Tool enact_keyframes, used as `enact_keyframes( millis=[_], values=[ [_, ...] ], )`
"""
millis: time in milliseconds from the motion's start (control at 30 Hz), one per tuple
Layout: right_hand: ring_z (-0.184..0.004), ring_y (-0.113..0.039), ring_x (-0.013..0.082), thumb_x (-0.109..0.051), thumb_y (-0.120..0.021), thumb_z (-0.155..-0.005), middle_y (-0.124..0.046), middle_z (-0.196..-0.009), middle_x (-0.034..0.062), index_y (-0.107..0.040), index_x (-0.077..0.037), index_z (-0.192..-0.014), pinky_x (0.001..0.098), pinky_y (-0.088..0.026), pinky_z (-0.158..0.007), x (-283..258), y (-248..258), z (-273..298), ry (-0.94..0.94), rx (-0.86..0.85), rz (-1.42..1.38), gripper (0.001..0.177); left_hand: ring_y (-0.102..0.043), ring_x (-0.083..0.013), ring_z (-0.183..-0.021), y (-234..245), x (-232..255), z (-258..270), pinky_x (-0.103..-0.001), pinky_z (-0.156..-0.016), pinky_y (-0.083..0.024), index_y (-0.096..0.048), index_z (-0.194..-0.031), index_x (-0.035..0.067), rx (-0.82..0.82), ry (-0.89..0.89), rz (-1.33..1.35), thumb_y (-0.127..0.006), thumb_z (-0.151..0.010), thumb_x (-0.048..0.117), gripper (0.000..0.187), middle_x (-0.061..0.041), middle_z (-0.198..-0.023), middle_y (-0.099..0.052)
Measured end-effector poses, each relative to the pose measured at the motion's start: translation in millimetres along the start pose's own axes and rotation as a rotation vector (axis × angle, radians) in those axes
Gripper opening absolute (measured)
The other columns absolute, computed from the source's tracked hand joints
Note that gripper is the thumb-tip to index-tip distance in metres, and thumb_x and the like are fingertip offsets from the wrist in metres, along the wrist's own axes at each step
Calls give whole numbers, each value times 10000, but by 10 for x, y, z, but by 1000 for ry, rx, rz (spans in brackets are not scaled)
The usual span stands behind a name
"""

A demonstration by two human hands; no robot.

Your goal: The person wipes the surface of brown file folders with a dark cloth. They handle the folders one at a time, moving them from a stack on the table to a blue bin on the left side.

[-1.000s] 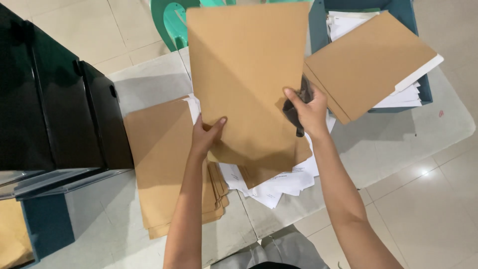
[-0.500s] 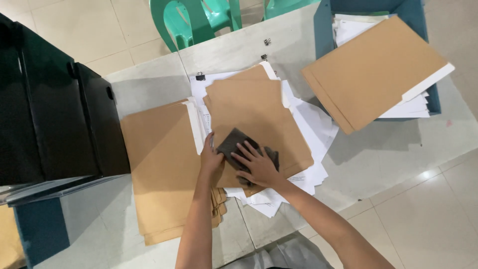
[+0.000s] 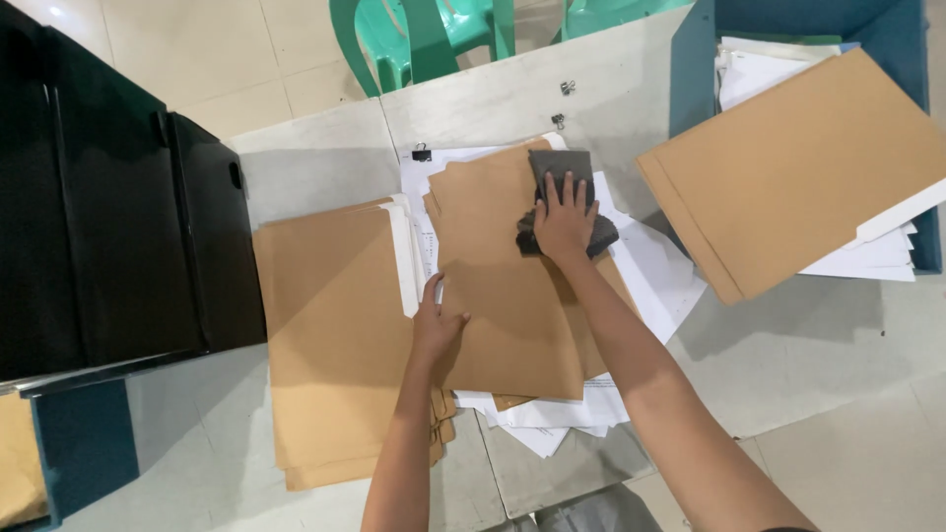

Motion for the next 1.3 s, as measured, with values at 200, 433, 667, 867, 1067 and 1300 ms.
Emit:
enact_keyframes(
  millis=[200, 433, 667, 867, 1067, 1300],
  values=[
    [-1490, -341, 408, -340, -583, -969, -373, -1624, 194, -451, -176, -1552, 625, -250, -1193, -845, 6, 1016, 591, 45, 26, 620, -744, -231, -1022, 37, -330, -220, -334, -815, -607, -396, -1499, 191, 39, -159, -38, -765, -743, 0, 862, -177, -1224, -719],
    [-1491, -361, 356, -306, -582, -953, -414, -1609, 129, -477, -192, -1527, 590, -261, -1195, -1192, -110, 1043, 787, -2, 32, 594, -754, -301, -933, 25, -381, -170, -402, -807, -568, -448, -1305, 70, 211, -166, -93, -799, -772, 155, 644, -187, -1009, -756],
    [-1477, -321, 385, -325, -486, -1033, -372, -1627, 147, -434, -171, -1570, 622, -243, -1158, -1252, -458, -52, 506, 56, 28, 560, -735, -352, -996, 14, -525, -237, -420, -851, -572, -571, -1170, 61, 196, -60, -173, -836, -730, 173, 526, -190, -1052, -745],
    [-1522, -324, 331, -290, -527, -1015, -368, -1649, 86, -482, -235, -1539, 601, -251, -1219, -1058, -32, 1117, 696, 7, 50, 529, -687, -395, -1027, 7, -536, -275, -449, -875, -542, -536, -1162, 50, 174, -92, -242, -868, -717, 208, 578, -209, -1110, -696],
    [-1518, -293, 368, -324, -536, -983, -334, -1650, 141, -439, -206, -1550, 614, -240, -1187, -297, 134, 1890, 347, 50, 35, 587, -673, -376, -1022, 38, -592, -290, -447, -890, -526, -537, -1123, 45, 157, -195, -253, -866, -707, 213, 556, -188, -1106, -674],
    [-1551, -167, 370, -377, -426, -1050, -210, -1688, 165, -309, -176, -1620, 708, -99, -1167, -373, -138, 1817, -368, 172, 102, 615, -669, -307, -868, 30, -718, -418, -412, -754, -522, -525, -1198, 50, 17, -29, -6, -601, -902, 172, 329, -178, -981, -703]
  ],
)
Point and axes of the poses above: each hand's wrist, its own z-axis away from the middle knuckle, its own y-axis out of the back of the hand, x = y × z, the point moved 3 cm from there along -z, towards the middle knuckle
